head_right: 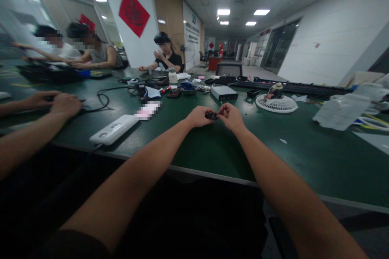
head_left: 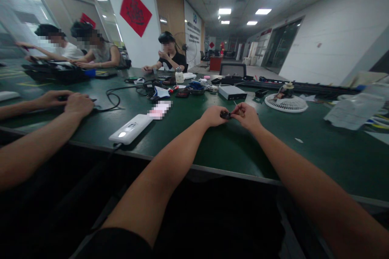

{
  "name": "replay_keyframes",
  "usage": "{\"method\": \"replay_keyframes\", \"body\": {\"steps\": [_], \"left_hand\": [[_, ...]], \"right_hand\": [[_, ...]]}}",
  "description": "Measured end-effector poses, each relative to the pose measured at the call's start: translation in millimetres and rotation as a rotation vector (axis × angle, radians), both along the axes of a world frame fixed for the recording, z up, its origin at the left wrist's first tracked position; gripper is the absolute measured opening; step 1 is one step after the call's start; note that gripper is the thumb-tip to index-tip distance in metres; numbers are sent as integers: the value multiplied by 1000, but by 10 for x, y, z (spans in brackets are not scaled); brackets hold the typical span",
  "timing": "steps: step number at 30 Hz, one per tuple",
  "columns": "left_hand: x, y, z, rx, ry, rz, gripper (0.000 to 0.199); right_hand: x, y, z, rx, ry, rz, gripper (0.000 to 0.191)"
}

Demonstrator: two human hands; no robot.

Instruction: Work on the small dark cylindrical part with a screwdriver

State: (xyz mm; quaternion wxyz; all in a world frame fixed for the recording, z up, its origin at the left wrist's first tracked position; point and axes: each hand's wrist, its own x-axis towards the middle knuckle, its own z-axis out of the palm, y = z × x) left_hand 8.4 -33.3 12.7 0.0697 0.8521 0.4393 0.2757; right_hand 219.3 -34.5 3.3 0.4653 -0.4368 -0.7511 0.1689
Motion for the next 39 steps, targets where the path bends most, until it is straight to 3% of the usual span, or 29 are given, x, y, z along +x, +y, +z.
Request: {"method": "replay_keyframes", "body": {"steps": [3,7,11,17,23,33,39], "left_hand": [[13,-20,7,3,1,-78,36],[16,-35,17,14,0,-86,36],[16,-24,18,5,-34,-65,35],[25,-7,16,47,-94,43,37],[14,-11,28,47,-95,93,37],[-5,3,7,73,-52,53,36],[11,-23,26,93,-1,-7,32]], "right_hand": [[4,1,-3,20,-17,4,23],[4,7,-13,6,-40,-36,24],[-10,33,-38,0,-93,-88,21],[-31,93,-102,-125,44,-9,23],[-1,98,-107,-92,90,30,31],[-44,73,-102,-122,167,85,33],[-43,58,-92,-66,58,6,30]]}}
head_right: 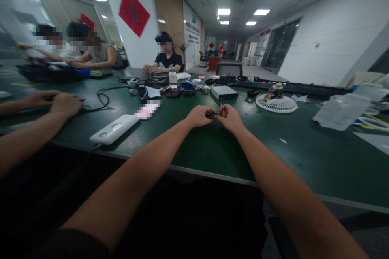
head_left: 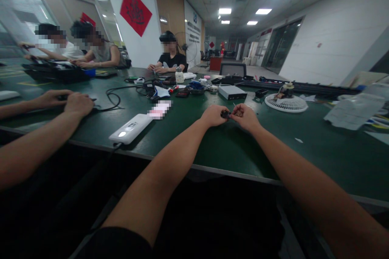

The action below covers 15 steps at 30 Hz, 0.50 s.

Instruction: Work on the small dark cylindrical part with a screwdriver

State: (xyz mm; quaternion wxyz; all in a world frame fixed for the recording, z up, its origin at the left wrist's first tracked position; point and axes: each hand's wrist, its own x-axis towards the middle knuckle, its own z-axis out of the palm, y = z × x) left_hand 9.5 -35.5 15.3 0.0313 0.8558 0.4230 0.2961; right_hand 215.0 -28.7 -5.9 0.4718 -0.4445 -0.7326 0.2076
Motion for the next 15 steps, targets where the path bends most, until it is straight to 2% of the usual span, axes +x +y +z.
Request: {"method": "replay_keyframes", "body": {"steps": [7,11,15], "left_hand": [[-8,-17,8,26,30,-41,33],[-19,-3,-13,-16,-34,-85,35],[-17,5,-32,-50,-55,-140,37]], "right_hand": [[33,11,2,-5,-38,-4,34],[63,21,1,-15,-142,-49,35],[74,3,20,-13,-228,-39,37]]}}
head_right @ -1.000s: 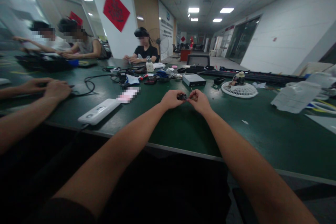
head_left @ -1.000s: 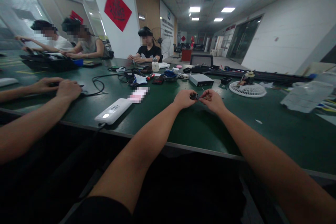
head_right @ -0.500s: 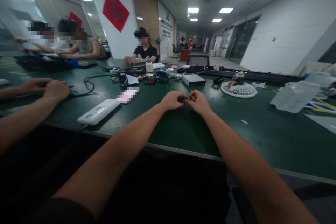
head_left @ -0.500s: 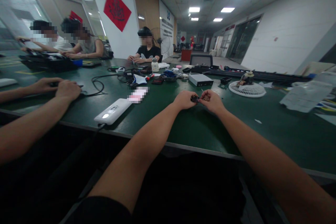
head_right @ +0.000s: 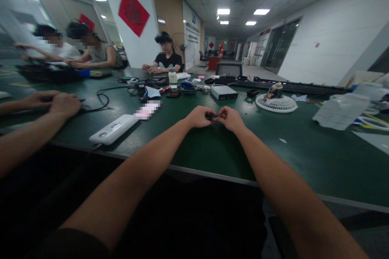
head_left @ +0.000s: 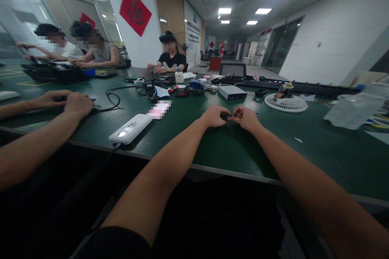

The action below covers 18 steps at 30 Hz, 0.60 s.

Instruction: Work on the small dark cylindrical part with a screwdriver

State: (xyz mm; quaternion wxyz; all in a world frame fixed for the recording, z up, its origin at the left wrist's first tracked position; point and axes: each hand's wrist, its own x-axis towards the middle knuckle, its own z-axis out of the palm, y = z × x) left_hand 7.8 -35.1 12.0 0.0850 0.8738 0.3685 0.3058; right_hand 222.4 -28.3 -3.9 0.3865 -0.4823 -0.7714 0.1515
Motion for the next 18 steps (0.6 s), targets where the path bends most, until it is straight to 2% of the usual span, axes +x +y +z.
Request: {"method": "replay_keyframes", "body": {"steps": [8,12,14,18], "left_hand": [[-3,42,-47,-36,-72,11,37],[22,48,-46,-35,-54,51,36],[31,48,-33,-31,-43,101,36],[15,43,-1,-8,-6,247,39]], "right_hand": [[-46,-8,6,10,51,11,17],[-41,25,-13,38,47,-62,19],[-49,23,-7,-12,144,-51,25],[-82,-51,69,-53,387,17,58]]}}
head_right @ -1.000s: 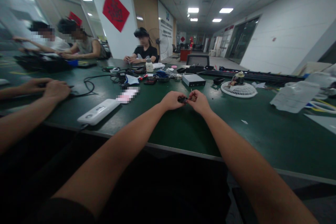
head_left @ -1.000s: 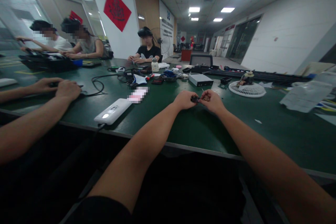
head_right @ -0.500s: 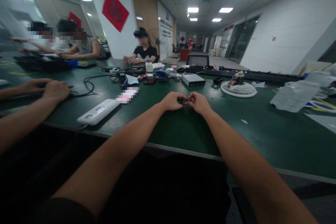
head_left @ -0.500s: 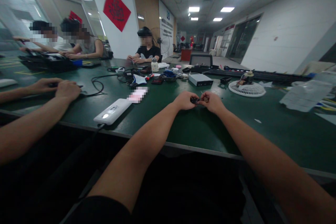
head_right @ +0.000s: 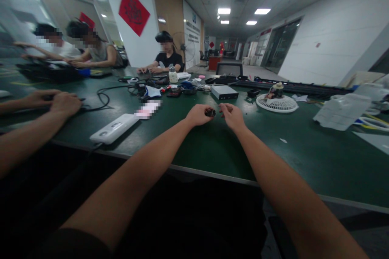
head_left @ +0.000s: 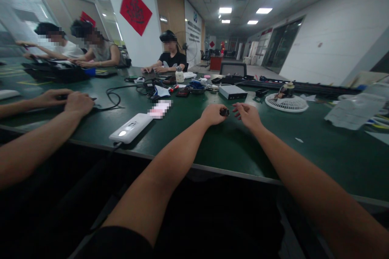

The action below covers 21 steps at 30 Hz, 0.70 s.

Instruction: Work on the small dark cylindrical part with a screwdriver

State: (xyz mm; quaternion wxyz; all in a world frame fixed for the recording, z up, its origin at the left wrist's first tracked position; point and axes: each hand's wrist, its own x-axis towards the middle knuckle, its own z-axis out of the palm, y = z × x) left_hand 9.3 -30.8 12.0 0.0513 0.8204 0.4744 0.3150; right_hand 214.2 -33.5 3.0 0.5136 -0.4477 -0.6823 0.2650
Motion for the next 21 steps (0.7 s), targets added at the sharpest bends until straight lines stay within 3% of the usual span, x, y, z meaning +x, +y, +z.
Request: {"method": "replay_keyframes", "body": {"steps": [4,21], "left_hand": [[-35,2,10,11,4,75,38],[-29,5,5,-6,37,36,42]], "right_hand": [[-28,-96,90,33,101,-38,69],[-75,-117,95,9,152,26,60]]}}
